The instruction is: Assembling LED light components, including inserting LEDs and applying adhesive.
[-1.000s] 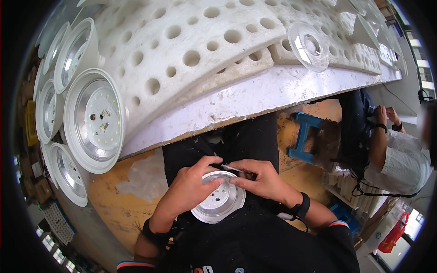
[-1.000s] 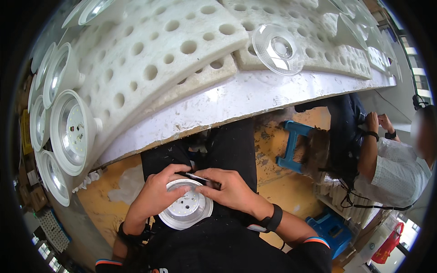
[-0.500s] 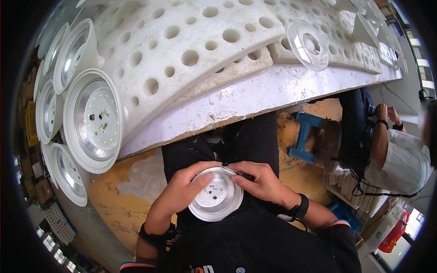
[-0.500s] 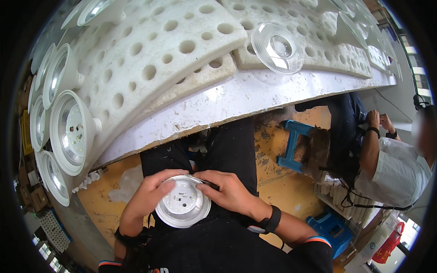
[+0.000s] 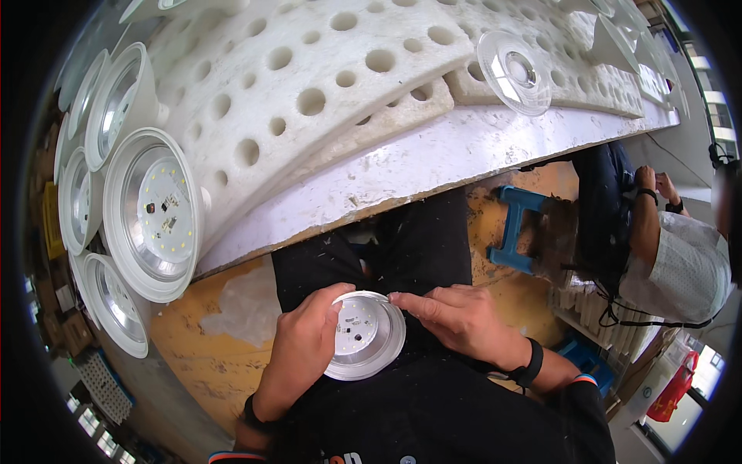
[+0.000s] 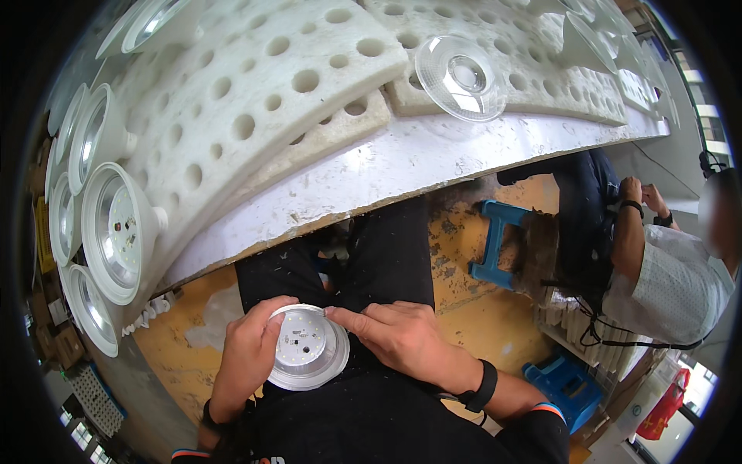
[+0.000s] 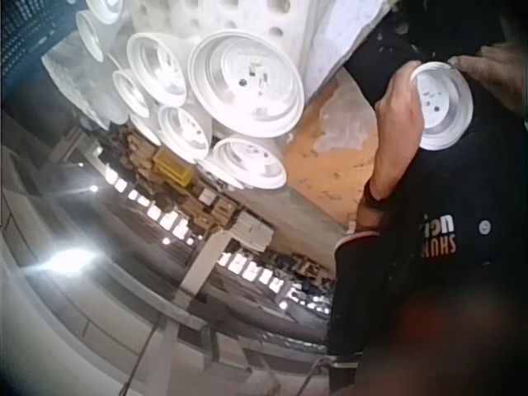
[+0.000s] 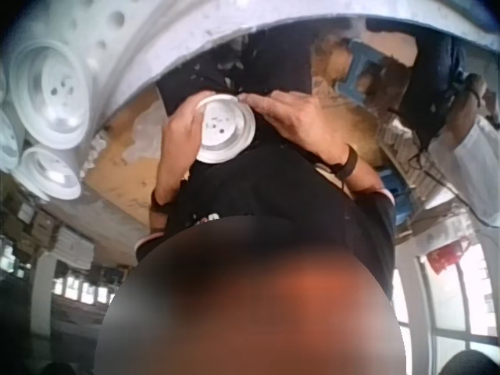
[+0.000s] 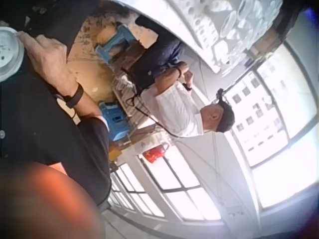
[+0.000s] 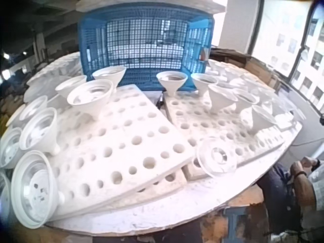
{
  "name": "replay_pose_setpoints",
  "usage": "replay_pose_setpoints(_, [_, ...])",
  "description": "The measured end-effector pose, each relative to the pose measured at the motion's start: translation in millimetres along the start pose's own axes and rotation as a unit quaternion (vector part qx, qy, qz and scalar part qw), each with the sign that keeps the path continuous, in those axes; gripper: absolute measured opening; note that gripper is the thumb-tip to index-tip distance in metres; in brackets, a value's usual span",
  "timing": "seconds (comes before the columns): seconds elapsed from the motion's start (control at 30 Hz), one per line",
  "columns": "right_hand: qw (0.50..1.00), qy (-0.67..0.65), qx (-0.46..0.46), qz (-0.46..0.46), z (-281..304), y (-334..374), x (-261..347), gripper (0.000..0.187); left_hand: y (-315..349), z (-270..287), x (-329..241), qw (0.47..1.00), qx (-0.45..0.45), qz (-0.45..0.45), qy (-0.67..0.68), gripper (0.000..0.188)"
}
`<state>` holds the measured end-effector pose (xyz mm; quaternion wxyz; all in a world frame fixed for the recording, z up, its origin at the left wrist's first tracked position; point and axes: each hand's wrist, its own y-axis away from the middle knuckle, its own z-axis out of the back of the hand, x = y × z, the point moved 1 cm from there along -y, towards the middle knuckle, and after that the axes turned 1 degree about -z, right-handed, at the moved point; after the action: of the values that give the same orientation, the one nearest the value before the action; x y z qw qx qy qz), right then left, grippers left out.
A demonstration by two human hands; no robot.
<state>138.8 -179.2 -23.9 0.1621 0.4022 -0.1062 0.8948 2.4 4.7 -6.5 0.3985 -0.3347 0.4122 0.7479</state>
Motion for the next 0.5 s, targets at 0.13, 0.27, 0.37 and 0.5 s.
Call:
replay_pose_setpoints(0.13, [1.0, 0.023, 0.002, 0.001, -2.0, 0.9, 1.1, 0.051, 1.4, 0.7, -10.5, 0.999, -0.02, -0.015, -0.044, 0.021])
replay_pose_setpoints(0.27, [0.999, 0.041, 0.024, -0.009, 0.0, 2.0, 6.1, 0.048, 0.8, 2.9, -9.3, 0.999, -0.011, -0.022, -0.043, 0.021])
replay_pose_setpoints(0.37, [0.997, 0.057, 0.057, -0.012, 6.7, -1.2, 11.5, 0.045, -2.3, 2.9, -0.3, 0.998, 0.045, -0.036, -0.027, 0.023])
replay_pose_setpoints(0.5, [0.99, 0.077, 0.114, 0.005, 9.4, -16.4, 12.7, 0.041, -9.6, -0.4, 7.2, 0.996, 0.08, -0.022, -0.016, 0.02])
